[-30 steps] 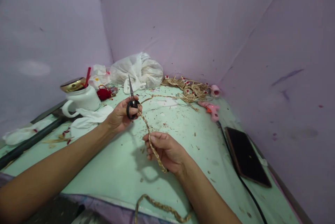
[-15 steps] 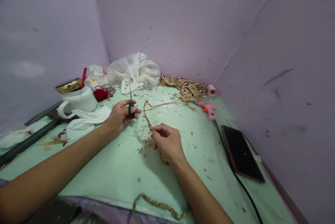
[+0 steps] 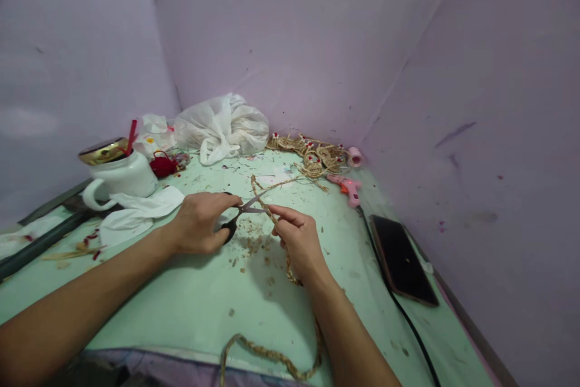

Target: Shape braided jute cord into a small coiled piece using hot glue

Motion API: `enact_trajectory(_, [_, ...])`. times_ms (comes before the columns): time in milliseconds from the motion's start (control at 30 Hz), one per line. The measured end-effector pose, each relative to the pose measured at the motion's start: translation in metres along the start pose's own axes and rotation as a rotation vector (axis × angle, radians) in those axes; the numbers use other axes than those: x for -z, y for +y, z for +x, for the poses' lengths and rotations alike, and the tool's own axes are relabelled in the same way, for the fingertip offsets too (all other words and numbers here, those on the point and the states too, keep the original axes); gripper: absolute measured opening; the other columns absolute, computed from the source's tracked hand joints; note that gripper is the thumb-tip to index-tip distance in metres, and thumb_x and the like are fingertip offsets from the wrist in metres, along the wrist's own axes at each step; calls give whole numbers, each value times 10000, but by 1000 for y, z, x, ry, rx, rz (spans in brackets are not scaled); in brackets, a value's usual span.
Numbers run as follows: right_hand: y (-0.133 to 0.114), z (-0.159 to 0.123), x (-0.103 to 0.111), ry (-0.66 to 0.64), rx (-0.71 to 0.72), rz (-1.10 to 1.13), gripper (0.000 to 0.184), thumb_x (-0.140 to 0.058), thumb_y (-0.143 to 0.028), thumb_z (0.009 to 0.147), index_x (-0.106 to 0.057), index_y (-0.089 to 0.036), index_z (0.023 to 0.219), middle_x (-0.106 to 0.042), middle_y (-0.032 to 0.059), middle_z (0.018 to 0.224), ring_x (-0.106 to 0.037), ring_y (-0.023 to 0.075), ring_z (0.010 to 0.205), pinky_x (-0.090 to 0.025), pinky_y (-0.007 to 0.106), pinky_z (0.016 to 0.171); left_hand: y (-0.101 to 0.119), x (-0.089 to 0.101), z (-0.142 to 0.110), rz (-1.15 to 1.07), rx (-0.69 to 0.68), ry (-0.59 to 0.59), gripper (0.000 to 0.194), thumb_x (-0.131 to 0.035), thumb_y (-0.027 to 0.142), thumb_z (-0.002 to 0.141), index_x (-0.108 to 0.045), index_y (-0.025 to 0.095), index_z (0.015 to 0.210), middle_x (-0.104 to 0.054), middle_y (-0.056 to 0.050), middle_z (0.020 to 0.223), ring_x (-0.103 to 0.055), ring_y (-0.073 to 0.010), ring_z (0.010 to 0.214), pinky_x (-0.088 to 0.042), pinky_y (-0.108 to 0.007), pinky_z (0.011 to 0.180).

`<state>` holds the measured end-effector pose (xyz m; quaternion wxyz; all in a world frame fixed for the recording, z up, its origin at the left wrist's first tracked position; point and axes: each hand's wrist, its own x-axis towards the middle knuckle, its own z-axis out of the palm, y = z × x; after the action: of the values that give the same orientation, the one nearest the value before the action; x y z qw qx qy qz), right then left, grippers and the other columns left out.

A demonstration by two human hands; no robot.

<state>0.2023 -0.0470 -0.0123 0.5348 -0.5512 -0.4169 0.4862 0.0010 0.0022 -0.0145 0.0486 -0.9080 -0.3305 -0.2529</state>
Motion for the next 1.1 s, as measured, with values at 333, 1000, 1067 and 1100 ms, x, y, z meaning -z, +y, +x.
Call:
enact_trajectory(333, [3, -1, -2, -60, 75, -80, 433, -509, -183, 539, -737, -157, 906, -412, -62, 460, -277, 75, 443, -177, 219, 421, 6, 1, 2, 105, 4, -67, 471, -479, 226, 666, -518, 172, 1132, -631, -62, 899, -596, -235, 790, -444, -350, 660])
enact_trajectory(1000, [-2, -8, -10, -187, -25, 128, 362, -503, -149, 538, -737, -133, 814, -386, -66, 423, -239, 61, 416, -137, 220, 406, 14, 7, 3, 95, 19, -238, 520, -455, 203, 665, -470, 177, 1184, -640, -59, 867, -610, -229, 745, -421, -308, 582])
enact_trajectory(1067, [-1, -8, -10, -186, -26, 133, 327, -504, -147, 541, -730, -131, 778, -387, -66, 419, -240, 59, 414, -140, 217, 403, 14, 6, 3, 77, 25, -254, 512, -452, 186, 666, -478, 190, 1178, -649, -48, 845, -615, -228, 738, -408, -296, 560])
enact_trajectory(1100, [-1, -8, -10, -181, -27, 137, 307, -507, -145, 541, -724, -128, 757, -383, -67, 417, -240, 57, 415, -142, 215, 401, 14, 5, 2, 67, 29, -259, 508, -449, 175, 665, -484, 197, 1171, -653, -41, 828, -616, -226, 726, -397, -289, 545])
